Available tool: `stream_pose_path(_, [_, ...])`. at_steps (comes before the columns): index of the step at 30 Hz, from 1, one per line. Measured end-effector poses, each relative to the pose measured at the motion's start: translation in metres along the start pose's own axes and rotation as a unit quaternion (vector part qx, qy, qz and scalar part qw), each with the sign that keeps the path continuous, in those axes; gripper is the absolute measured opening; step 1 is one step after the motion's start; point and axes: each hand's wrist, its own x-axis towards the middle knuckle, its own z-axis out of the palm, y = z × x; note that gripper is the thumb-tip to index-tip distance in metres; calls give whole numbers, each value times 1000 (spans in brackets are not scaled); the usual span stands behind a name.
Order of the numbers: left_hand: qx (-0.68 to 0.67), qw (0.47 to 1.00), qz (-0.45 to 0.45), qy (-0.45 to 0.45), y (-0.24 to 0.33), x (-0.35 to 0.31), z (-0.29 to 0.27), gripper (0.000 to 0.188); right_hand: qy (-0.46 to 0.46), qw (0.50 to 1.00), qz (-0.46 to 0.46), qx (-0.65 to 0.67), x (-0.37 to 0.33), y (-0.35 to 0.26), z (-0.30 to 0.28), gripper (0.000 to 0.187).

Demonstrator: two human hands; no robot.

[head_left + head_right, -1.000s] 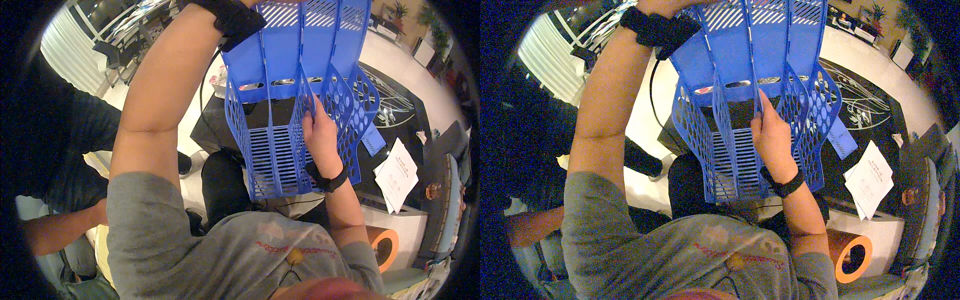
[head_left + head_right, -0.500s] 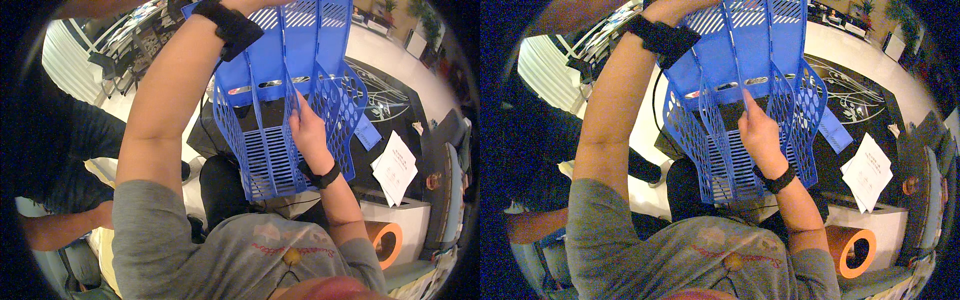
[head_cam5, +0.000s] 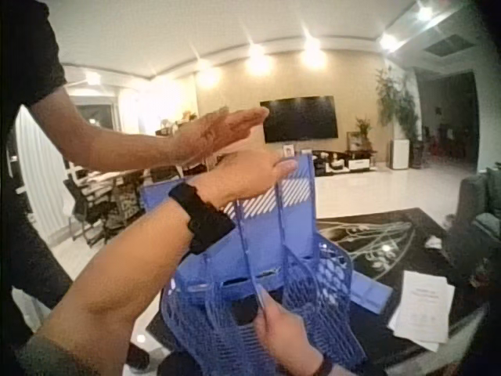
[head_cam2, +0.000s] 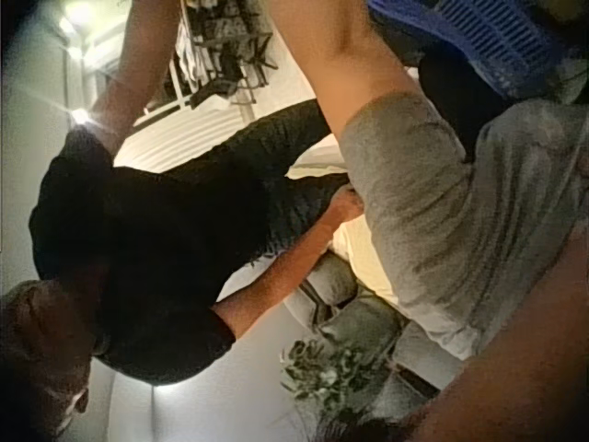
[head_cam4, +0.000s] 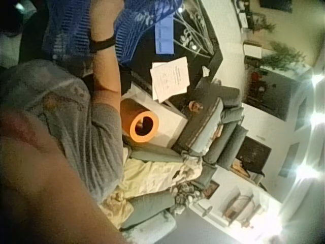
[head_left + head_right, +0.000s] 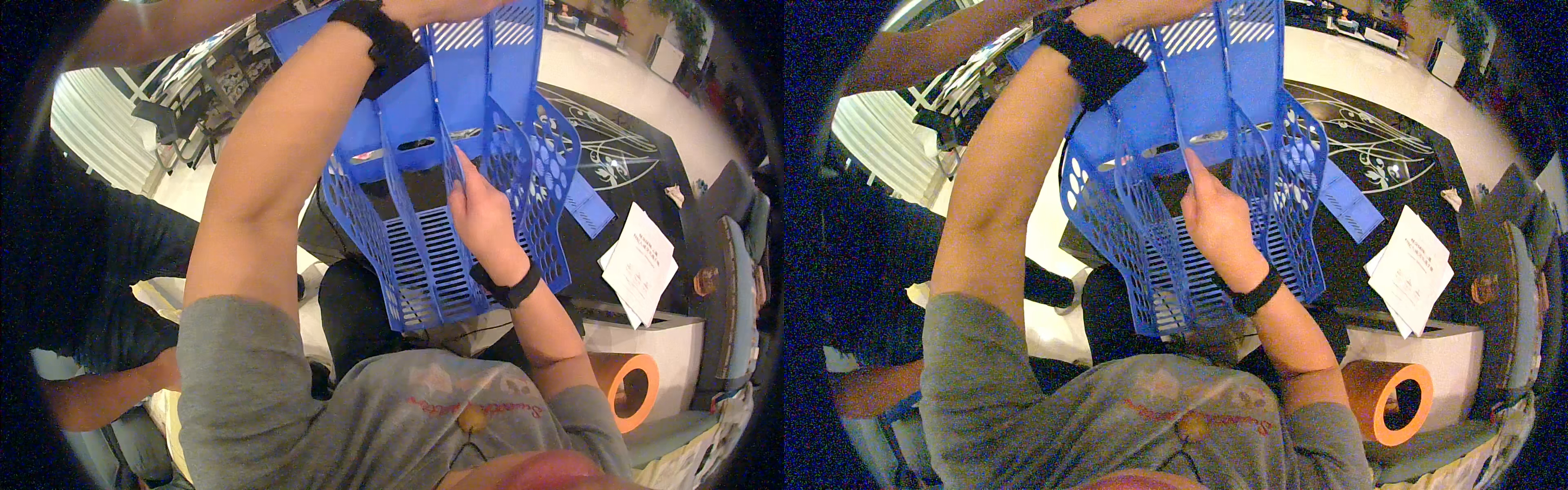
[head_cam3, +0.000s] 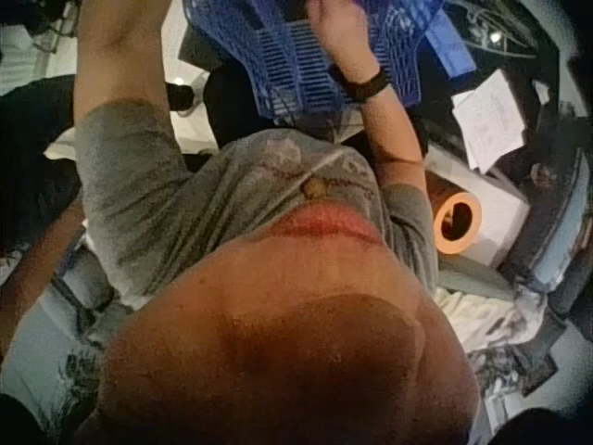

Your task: The person assembles a blue plastic crate by hand, snapping together side panels and a base panel. Another person assists by holding and aligning parts. The crate is fully assembled by the end of the clip.

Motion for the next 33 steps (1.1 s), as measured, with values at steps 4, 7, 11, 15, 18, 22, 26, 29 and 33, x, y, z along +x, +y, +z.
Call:
stream_pose_path(4, [-11,991,134,28,1,5,3,53,3,1000,-7,-7,1,1,0,53])
stream_pose_path(7, [-12,981,157,108,4,9,1,55,22,1000,-12,-12,1,2,1,53])
stream_pose_path(11, [10,993,63,-98,10,3,6,59,16,1000,-4,-23,0,7,-2,52])
stream_pose_path(15, [-19,988,93,-120,11,-11,14,59,-15,999,11,-28,2,1,-3,50])
stream_pose_path(18, [-45,987,129,-90,10,-14,19,61,-26,999,9,-16,0,-6,-13,50])
stream_pose_path(22, [-126,976,179,1,14,-43,12,62,132,989,-71,7,-8,7,-56,41])
stream_pose_path(26, [-213,949,218,79,-1,-110,-21,57,270,928,-61,-251,3,59,-97,70])
stream_pose_path(29, [-186,967,24,171,-26,-210,-25,53,117,987,74,-77,1,103,-114,66])
stream_pose_path(33, [-383,886,-173,196,-29,-310,57,70,-107,921,289,238,-34,137,-118,55])
